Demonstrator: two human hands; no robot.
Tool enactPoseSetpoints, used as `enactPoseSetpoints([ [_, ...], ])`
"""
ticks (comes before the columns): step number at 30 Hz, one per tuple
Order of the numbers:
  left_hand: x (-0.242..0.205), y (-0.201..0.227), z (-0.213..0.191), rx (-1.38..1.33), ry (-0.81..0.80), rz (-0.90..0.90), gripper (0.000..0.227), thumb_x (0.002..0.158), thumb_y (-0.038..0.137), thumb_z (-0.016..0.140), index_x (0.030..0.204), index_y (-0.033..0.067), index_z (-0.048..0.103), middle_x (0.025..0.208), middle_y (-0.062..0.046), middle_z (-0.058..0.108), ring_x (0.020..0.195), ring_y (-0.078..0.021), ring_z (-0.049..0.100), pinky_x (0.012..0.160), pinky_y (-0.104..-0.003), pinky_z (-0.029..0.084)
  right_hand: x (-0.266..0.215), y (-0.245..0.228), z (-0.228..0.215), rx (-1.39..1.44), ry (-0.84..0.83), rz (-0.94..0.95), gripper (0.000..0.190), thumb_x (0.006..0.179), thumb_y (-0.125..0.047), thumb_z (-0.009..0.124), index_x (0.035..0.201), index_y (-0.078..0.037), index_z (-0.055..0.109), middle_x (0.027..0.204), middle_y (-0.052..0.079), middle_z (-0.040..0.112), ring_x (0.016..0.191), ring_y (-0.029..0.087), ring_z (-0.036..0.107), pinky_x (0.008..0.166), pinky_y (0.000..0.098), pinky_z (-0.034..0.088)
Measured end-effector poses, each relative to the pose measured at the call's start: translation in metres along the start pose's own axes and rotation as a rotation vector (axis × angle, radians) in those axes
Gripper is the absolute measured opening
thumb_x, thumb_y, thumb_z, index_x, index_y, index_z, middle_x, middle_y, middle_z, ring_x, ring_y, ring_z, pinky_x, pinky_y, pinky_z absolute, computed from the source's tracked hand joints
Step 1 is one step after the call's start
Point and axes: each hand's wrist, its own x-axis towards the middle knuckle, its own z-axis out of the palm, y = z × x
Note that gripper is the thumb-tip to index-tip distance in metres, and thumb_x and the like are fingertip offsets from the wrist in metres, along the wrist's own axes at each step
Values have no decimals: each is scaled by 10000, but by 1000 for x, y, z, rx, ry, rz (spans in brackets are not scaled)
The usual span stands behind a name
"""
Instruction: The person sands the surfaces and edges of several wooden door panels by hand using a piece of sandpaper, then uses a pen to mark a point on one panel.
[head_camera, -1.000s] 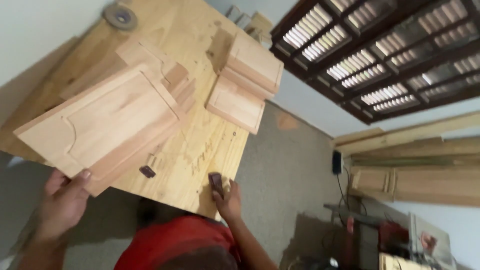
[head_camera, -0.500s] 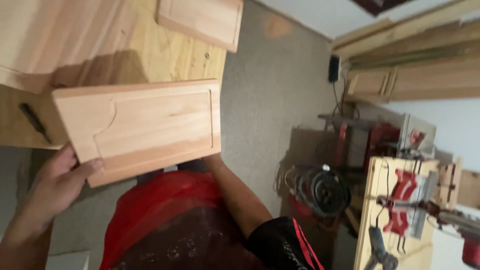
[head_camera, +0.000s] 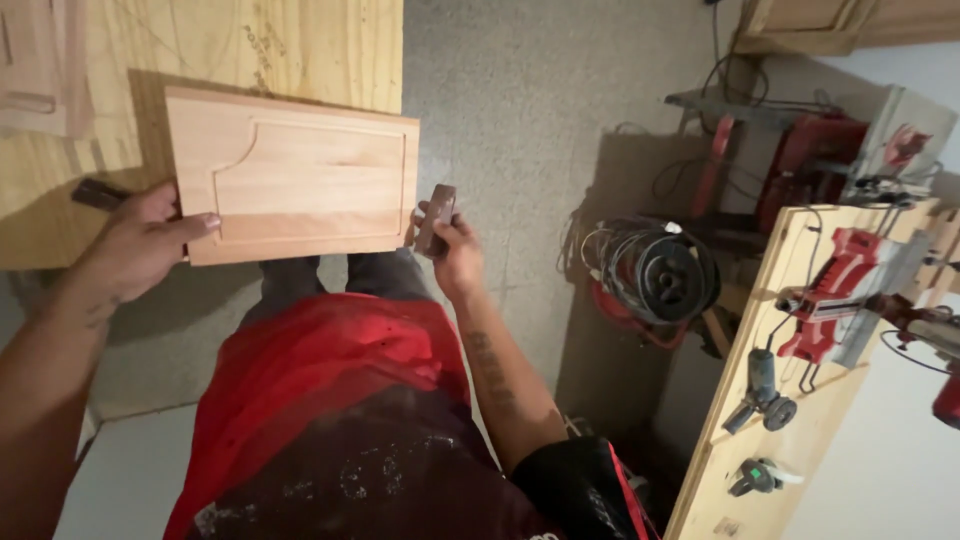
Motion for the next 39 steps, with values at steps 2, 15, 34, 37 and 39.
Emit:
enactPoseSetpoints([
  [2, 3, 5, 1, 143, 40, -19, 336, 1019, 206, 646, 1299, 24, 610, 1206, -141, 668, 995, -277, 609, 787, -396, 457, 7, 3, -7, 7, 4, -5, 415, 935, -26, 573, 1341, 59, 567, 1263, 211, 678, 1046, 336, 704, 810, 475, 589],
  [15, 19, 31, 1, 1116, 52, -113, 689, 1058, 641, 536, 810, 37, 756, 851, -145, 752, 739, -337, 742, 605, -445, 517, -5, -10, -7, -261, 123, -33, 378, 893, -157, 499, 1189, 15, 661, 908, 174, 682, 744, 260, 636, 614, 343, 538],
  [34, 159, 81, 135, 1533, 212, 998, 555, 1136, 517, 351, 1388, 79, 581, 1310, -142, 598, 1213, -324, 537, 1068, -463, 434, -40, 31, 57, -1194, 41, -875, 507, 1069, -236, 550, 1494, 22, 447, 1359, 255, 478, 1271, 393, 536, 1082, 460, 508],
  [37, 162, 69, 137, 1399, 447, 1246, 358, 1056, 457, 616, 1143, 124, 714, 1126, -53, 671, 1081, -261, 583, 857, -353, 486, -29, 31, 65, -1211, 86, -948, 479, 1067, -235, 555, 1455, 33, 470, 1375, 265, 489, 1254, 426, 526, 1107, 489, 453],
  [39, 166, 70, 138, 1358, 554, 1318, 278, 1005, 405, 674, 1074, 140, 720, 1095, -47, 661, 1032, -251, 586, 856, -339, 484, -14, 21, 76, -1205, 43, -955, 445, 1109, -227, 483, 1475, 22, 436, 1475, 248, 459, 1301, 409, 553, 1038, 464, 451],
])
